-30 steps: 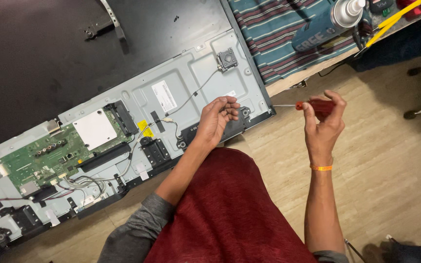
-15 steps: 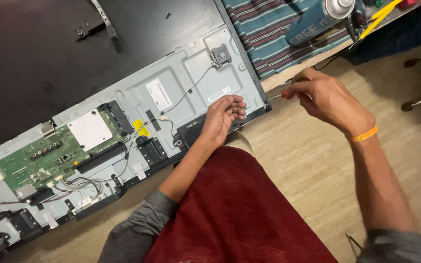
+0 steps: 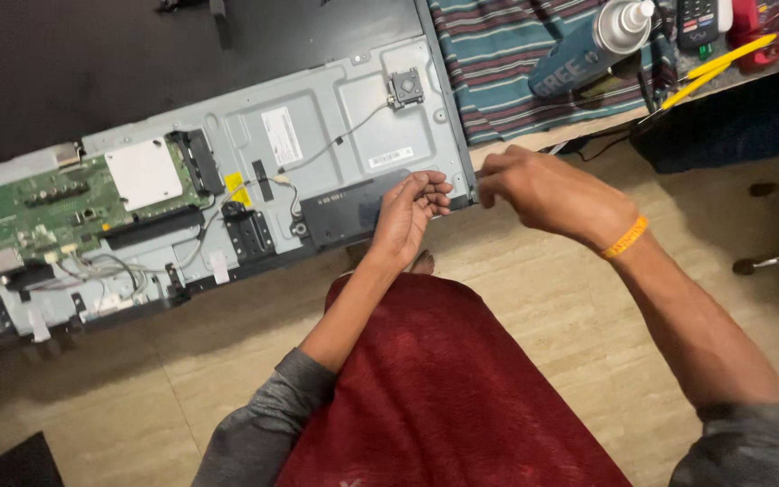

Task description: The person uses a red screwdriver to remove screws from the back panel of a television. They systematically unscrew fasteners along the edges and corners of the TV chassis while working on a striped mat.

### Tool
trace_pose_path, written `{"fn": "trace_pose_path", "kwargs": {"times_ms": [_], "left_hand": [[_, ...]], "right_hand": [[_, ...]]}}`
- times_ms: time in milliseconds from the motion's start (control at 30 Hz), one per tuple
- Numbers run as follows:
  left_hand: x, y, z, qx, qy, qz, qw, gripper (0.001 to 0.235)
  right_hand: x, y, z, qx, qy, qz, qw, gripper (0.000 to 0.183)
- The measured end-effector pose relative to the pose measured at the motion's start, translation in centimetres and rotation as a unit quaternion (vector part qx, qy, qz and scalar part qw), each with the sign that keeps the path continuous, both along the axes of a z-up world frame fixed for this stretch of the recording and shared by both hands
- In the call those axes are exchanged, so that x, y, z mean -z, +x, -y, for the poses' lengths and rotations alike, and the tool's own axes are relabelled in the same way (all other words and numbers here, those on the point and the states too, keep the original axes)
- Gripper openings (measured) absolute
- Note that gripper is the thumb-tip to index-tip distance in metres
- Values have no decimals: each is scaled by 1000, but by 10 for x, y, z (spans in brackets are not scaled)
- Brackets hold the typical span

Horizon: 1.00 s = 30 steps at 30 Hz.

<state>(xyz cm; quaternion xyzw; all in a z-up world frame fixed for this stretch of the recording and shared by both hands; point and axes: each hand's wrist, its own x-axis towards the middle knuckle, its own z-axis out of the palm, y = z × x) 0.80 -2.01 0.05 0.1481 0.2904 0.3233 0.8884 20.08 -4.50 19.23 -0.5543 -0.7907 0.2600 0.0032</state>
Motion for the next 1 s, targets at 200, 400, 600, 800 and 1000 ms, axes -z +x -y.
{"fn": "trace_pose_path", "kwargs": {"times_ms": [200, 400, 600, 800, 1000], "left_hand": [[1, 3, 38, -50, 6, 4, 999, 28], [3, -4, 71, -98, -15, -19, 995, 25], [18, -4, 108, -111, -10, -22, 994, 27], [22, -3, 126, -115, -13, -16, 993, 27], [15, -5, 116, -79, -12, -21, 997, 27]], "right_hand": [[6, -18, -3, 90, 25, 150, 984, 26], [17, -3, -1, 9, 128, 33, 991, 21], [43, 19, -1, 13, 162, 146, 976, 34], [47, 18, 0, 32, 134, 205, 969, 30], [43, 31, -2, -26, 178, 102, 978, 20]]}}
